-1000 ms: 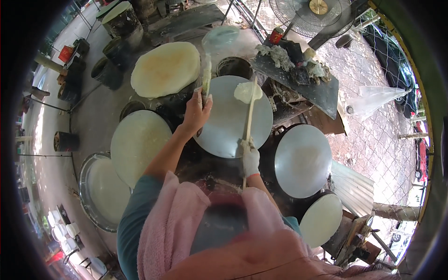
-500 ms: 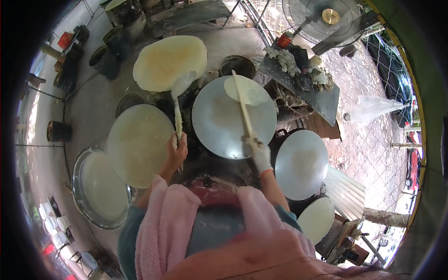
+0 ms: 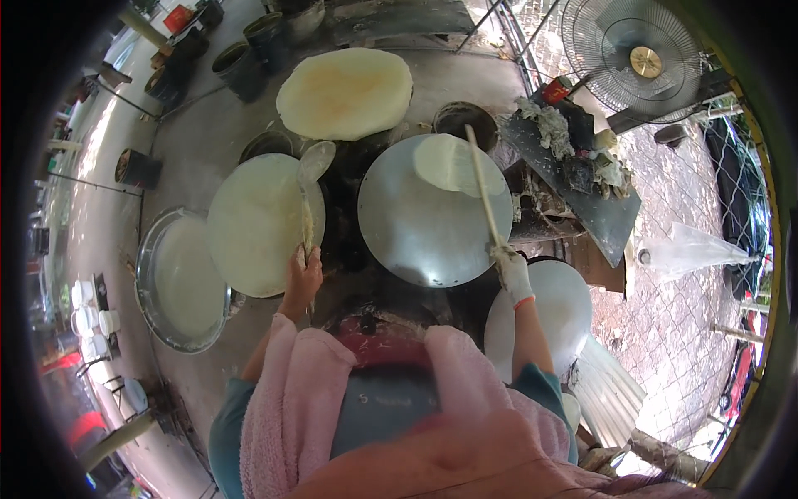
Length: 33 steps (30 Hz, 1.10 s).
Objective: The person prepares thin sheets of dough on multiple heated flat surfaces using a ladle and a long stick to spread and flip the dough.
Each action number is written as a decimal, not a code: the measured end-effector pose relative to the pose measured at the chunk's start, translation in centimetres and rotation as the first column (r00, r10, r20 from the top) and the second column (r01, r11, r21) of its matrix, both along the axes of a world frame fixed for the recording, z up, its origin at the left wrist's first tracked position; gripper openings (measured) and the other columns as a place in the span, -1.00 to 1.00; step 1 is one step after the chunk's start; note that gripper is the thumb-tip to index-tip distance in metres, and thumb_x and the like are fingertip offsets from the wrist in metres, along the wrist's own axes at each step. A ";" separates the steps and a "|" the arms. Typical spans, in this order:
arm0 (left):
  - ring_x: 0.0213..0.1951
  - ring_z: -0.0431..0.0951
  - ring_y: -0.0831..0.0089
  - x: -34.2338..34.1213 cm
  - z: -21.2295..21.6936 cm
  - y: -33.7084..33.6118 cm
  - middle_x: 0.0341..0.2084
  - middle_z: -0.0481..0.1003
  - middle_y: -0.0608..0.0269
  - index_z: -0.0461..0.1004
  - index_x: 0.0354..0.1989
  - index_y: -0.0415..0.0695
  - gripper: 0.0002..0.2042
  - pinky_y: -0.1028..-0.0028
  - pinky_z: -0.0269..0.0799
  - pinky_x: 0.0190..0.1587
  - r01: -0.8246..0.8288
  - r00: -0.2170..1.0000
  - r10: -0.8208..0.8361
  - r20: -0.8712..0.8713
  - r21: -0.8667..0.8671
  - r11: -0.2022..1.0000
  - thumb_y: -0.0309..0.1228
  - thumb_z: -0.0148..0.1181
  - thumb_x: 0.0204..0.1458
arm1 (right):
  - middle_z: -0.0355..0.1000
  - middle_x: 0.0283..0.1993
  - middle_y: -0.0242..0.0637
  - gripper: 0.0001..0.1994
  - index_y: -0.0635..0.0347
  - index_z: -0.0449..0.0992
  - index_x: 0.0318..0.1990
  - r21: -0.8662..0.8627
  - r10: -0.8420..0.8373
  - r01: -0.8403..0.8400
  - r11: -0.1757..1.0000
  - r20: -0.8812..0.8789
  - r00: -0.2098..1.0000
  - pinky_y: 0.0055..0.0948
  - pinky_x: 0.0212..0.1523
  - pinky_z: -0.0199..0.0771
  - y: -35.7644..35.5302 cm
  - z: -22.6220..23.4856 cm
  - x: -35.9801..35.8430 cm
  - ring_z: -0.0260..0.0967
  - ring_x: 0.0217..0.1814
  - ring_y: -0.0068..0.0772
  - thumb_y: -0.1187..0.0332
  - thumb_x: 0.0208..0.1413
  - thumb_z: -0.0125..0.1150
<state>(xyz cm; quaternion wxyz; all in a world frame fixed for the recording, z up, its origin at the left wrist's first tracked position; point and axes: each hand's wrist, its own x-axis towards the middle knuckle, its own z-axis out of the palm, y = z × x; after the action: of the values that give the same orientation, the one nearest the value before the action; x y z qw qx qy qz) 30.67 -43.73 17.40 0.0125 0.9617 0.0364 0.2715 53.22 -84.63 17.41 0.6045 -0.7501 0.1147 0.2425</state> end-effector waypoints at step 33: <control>-0.53 0.32 0.06 -0.4 5.1 -5.2 -0.60 0.35 -0.10 0.33 -0.36 -0.37 -0.76 0.23 0.26 -0.41 -0.559 0.829 0.284 -0.483 -0.737 0.379 -0.35 0.01 0.07 | 0.38 -0.46 -0.60 -0.66 0.17 0.46 0.05 0.147 0.499 -0.503 0.851 0.069 0.864 -0.69 -0.64 0.07 -0.6 -1.4 11.5 0.11 -0.61 -0.76 0.43 0.08 0.15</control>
<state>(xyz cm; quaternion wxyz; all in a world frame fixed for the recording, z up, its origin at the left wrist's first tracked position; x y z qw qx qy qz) 30.23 -48.91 22.53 0.4104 0.8096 0.4133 0.0735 64.75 -85.26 15.99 0.5803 -0.7063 -0.1131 0.3895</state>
